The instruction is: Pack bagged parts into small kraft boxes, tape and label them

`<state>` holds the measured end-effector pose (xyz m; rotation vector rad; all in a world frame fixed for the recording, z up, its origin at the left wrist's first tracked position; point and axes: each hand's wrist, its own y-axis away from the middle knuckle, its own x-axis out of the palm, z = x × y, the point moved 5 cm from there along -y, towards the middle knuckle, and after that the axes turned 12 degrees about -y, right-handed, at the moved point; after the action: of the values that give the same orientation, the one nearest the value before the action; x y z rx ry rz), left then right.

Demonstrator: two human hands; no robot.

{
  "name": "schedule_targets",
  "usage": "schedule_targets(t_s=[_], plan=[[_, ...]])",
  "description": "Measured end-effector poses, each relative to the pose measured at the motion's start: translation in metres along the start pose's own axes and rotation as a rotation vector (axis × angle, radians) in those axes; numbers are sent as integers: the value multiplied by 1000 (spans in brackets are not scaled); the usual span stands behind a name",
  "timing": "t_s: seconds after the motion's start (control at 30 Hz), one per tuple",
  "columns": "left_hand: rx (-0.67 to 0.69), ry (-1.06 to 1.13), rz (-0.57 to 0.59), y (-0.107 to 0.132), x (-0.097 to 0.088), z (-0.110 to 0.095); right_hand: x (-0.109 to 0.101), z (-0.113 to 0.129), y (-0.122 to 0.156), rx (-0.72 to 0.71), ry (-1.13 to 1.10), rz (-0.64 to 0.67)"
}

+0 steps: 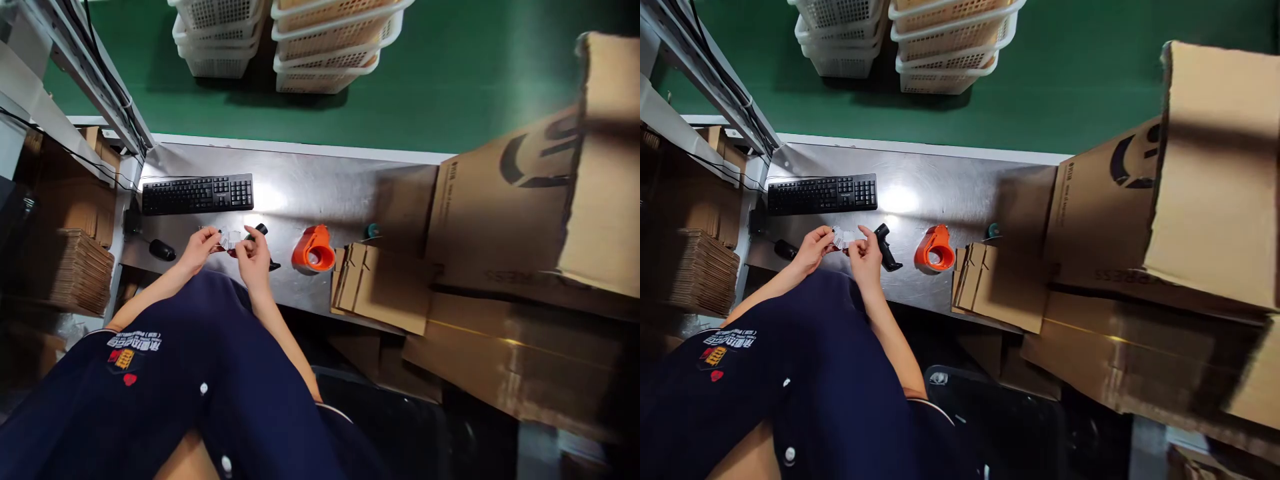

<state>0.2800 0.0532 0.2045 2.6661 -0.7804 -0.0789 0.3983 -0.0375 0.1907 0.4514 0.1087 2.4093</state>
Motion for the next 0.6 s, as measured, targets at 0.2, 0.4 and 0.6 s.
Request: schedule_targets(t_s=[0.2, 0.4, 0.6], plan=[[-46, 16, -29, 4, -1, 2, -7, 5, -1, -87, 84, -75], [-123, 65, -166, 0, -20, 3, -20, -15, -14, 137, -166, -23], [-154, 89, -322, -9, -28, 14, -10, -25, -6, 74, -97, 77]])
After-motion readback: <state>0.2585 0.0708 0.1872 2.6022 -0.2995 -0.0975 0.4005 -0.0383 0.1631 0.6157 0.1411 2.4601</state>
